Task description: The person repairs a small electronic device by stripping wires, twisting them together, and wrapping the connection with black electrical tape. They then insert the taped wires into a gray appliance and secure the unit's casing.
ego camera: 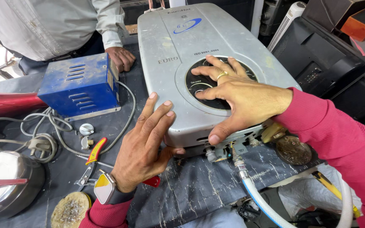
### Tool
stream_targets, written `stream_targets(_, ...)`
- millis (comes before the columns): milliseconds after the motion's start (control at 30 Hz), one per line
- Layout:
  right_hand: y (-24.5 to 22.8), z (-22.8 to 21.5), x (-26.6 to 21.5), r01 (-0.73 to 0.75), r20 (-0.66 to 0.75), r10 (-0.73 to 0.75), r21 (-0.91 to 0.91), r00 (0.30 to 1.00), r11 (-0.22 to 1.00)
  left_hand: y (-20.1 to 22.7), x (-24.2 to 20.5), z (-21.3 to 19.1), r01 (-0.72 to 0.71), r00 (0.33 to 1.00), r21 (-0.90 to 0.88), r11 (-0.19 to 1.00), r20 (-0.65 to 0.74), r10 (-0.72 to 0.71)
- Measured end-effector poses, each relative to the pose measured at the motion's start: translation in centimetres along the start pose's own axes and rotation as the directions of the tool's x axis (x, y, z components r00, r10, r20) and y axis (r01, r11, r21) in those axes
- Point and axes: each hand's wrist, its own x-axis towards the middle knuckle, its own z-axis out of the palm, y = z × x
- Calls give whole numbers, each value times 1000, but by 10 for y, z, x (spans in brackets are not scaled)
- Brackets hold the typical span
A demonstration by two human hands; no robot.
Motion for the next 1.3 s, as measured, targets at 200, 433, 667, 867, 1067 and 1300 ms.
stream_targets(200, 2, -5, 15, -166, 94, 163, 26, 982, 986, 0, 1, -3, -28, 999, -4, 1000, -23, 28)
stream_targets(433, -10, -2, 6, -139, -91, 152, 129, 984, 982, -1, -5, -2, -32, 999, -36, 999, -44, 31)
stream_targets(667, -15, -13, 32, -375, 196, 367, 4, 909, 927, 1, -5, -4, -42, 996, -6, 999, -79, 42)
stream_targets(867, -32, -25, 57, -730, 400, 693, -79, 600, 678, -2, -9, 2, -61, 995, 58, 996, -70, 65)
stream_targets(1067, -48, -23, 66, -490, 255, 673, -517, 695, 702, -3, -12, 3, -58, 994, 82, 995, -85, 65)
stream_targets(1300, -48, -31, 52, -162, 296, 424, -626, 856, 763, -1, -13, 1, -37, 995, 73, 997, -86, 43)
